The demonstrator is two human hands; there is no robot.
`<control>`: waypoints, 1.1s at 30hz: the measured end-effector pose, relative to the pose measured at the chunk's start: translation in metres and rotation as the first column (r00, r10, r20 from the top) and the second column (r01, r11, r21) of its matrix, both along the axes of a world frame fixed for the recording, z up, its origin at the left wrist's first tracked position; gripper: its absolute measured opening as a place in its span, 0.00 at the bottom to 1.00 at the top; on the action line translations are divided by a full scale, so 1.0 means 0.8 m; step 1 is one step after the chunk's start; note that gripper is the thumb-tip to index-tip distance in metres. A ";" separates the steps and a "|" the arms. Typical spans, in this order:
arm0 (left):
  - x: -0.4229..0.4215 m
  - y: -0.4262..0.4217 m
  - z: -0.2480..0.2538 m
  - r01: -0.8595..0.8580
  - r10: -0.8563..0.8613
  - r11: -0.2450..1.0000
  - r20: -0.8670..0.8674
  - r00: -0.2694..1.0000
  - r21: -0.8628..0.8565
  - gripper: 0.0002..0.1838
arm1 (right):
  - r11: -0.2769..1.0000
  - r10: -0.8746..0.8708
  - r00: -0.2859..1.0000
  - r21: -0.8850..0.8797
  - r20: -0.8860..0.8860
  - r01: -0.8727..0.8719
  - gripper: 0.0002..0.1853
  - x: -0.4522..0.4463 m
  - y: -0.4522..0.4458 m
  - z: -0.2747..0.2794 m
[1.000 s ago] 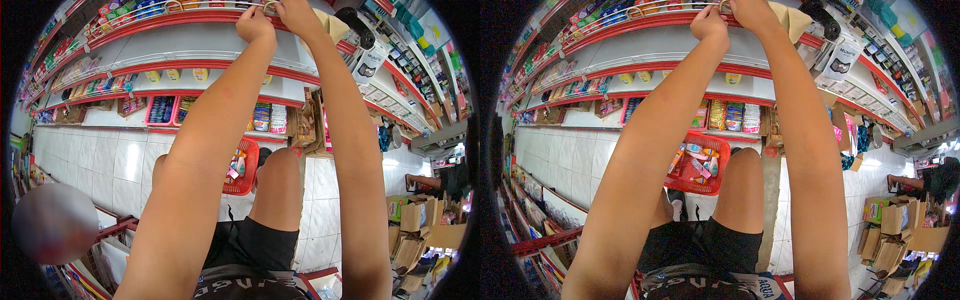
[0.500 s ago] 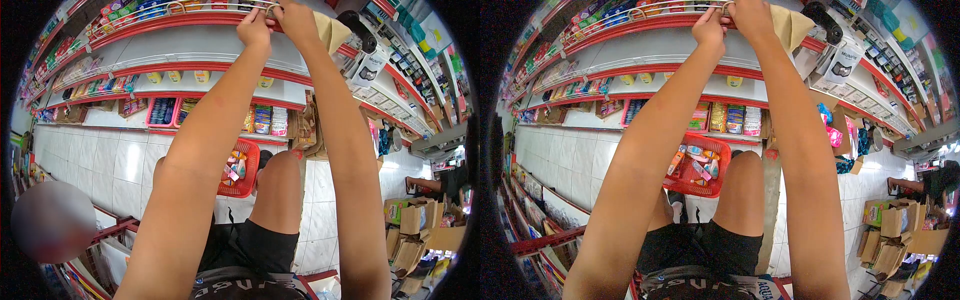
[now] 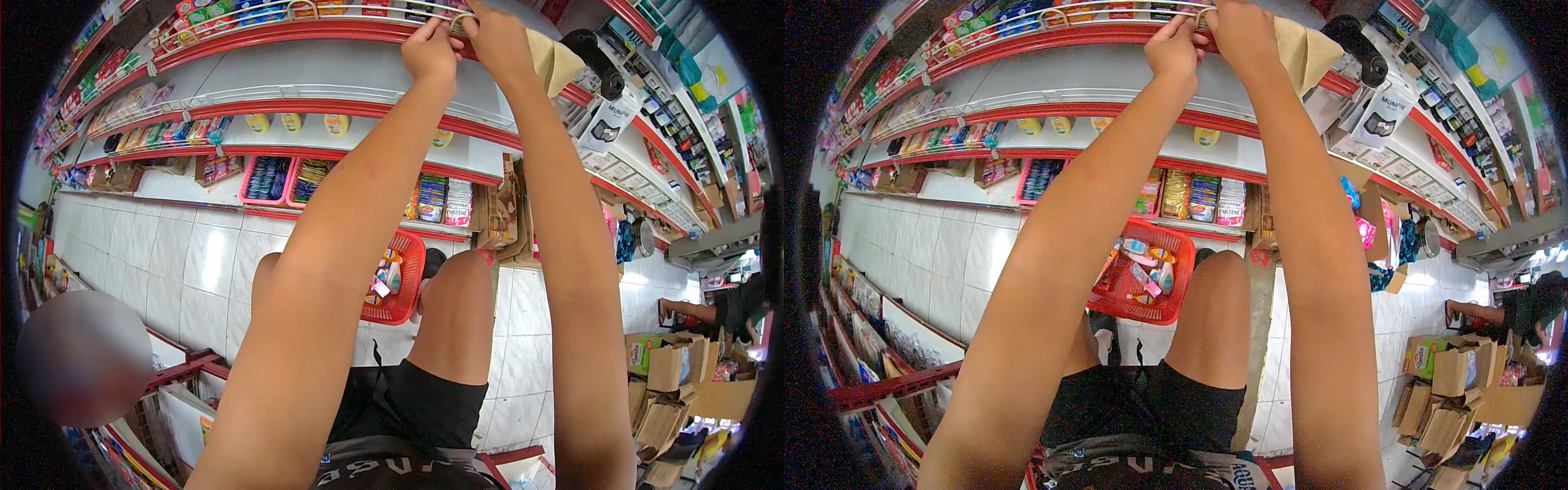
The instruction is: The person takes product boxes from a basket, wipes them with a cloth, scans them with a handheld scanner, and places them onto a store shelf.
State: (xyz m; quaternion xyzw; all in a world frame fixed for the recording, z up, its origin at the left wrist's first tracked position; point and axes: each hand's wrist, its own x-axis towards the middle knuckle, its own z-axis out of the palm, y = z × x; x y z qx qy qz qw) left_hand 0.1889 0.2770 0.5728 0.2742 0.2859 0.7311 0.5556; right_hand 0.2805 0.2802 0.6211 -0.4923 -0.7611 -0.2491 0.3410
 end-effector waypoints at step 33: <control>-0.004 -0.015 -0.014 -0.242 0.322 0.947 -0.598 0.734 0.212 0.17 | 0.987 0.028 0.981 -0.148 -0.190 -0.057 0.20 -0.005 -0.027 0.017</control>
